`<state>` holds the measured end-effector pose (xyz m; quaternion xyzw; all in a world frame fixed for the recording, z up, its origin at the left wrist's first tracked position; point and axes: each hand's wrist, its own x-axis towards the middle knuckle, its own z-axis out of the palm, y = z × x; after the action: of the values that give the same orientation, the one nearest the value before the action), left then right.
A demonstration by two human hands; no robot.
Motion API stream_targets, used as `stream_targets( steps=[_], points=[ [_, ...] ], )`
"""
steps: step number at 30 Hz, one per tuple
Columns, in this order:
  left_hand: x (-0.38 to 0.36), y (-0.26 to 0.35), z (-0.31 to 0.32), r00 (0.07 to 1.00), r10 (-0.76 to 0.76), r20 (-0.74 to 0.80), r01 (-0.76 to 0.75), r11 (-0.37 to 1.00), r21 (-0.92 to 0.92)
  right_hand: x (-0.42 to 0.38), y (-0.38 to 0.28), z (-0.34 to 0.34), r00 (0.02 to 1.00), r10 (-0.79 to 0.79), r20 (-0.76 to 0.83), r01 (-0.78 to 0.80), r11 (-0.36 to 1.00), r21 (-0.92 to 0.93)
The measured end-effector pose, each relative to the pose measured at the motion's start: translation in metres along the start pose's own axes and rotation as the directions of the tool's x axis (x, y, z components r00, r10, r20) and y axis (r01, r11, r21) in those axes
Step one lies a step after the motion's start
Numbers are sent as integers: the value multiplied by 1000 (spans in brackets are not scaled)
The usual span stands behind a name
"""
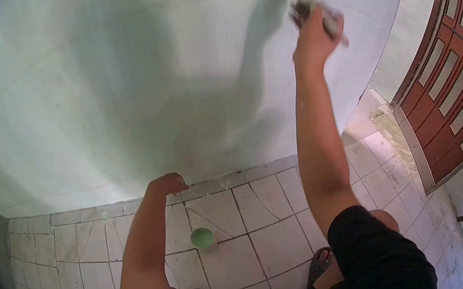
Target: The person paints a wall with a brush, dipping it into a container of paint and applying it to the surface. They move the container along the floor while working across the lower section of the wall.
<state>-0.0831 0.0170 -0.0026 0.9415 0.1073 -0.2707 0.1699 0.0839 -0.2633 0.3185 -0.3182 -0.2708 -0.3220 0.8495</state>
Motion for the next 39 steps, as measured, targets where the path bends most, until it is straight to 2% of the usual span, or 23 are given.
stream_targets(
  steps=[2, 3, 6, 8, 11, 13, 14, 16, 20, 22, 23, 24, 25, 27, 28, 29, 30, 31, 33, 34, 37, 38, 39],
  points=[
    [-4, -3, 8, 998, -28, -48, 26, 999, -48, 22, 11, 12, 998, -61, 33, 61, 998, 4],
    [-5, -9, 11, 992, -63, -106, 53, 994, -91, 28, 23, 10, 986, -140, 94, 148, 985, -90],
    [1, -36, 21, 983, -184, -3, 183, 982, -36, 4, 66, -39, 940, -247, 237, 324, 865, -384],
    [-8, -47, 23, 971, -237, 42, 240, 969, -63, -50, 82, -86, 986, -68, 150, 126, 896, -425],
    [-14, -69, 34, 956, -280, 86, 286, 956, -66, -148, 111, -168, 999, 38, 0, -33, 875, -483],
    [-25, -78, 32, 951, -294, 96, 297, 955, -21, -211, 123, -209, 905, 352, -240, -413, 865, -286],
    [-31, -70, 30, 932, -342, 122, 349, 936, -42, -236, 134, -235, 886, 371, -279, -442, 858, -260],
    [-41, -62, 30, 892, -418, 170, 425, 905, -4, -279, 145, -290, 969, 211, -130, -242, 695, -677],
    [-41, -59, 28, 896, -409, 173, 417, 909, -13, -278, 148, -286, 866, 379, -326, -493, 537, -684],
    [-39, -59, 31, 905, -401, 141, 408, 912, -26, -239, 169, -240, 911, 233, -339, -402, 684, -609],
    [-38, -57, 30, 902, -406, 146, 413, 910, -24, -194, 117, -189, 852, 342, -397, -517, 671, -532],
    [-37, -53, 26, 908, -395, 142, 397, 918, 17, -170, 120, -173, 897, 225, -381, -420, 706, -571],
    [-35, -49, 25, 913, -383, 141, 379, 924, 57, -138, 69, -139, 838, 397, -375, -540, 700, -467],
    [-29, -45, 26, 919, -381, 96, 382, 924, 11, -114, 89, -122, 931, 204, -303, -302, 896, -325],
    [-21, -50, 28, 951, -298, 84, 295, 954, 42, -108, 82, -110, 928, 215, -303, -313, 892, -326],
    [-14, -55, 31, 975, -211, 76, 205, 976, 73, -100, 70, -97, 945, 182, -271, -227, 963, -145],
    [-15, -51, 30, 976, -206, 73, 206, 979, 12, -95, 65, -91, 959, 138, -247, -131, 990, 45],
    [-15, -48, 29, 975, -207, 78, 207, 978, 9, -99, 72, -95, 959, 142, -245, -136, 990, 42],
    [-11, -38, 27, 977, -207, 49, 207, 978, 17, -120, 102, -121, 973, 165, -161, -196, 960, -201],
    [-14, -30, 23, 977, -206, 51, 204, 978, 41, -141, 109, -144, 988, 142, -59, -153, 890, -429],
    [-16, -22, 18, 970, -210, 120, 197, 974, 111, -219, 132, -206, 933, 326, -155, -358, 886, -294],
    [-8, -44, 31, 995, -97, 13, 94, 981, 171, -245, 128, -225, 891, 399, -219, -449, 846, -287],
    [-5, -50, 31, 995, -100, 16, 96, 980, 177, -267, 129, -242, 835, 472, -283, -542, 795, -272]
  ],
)
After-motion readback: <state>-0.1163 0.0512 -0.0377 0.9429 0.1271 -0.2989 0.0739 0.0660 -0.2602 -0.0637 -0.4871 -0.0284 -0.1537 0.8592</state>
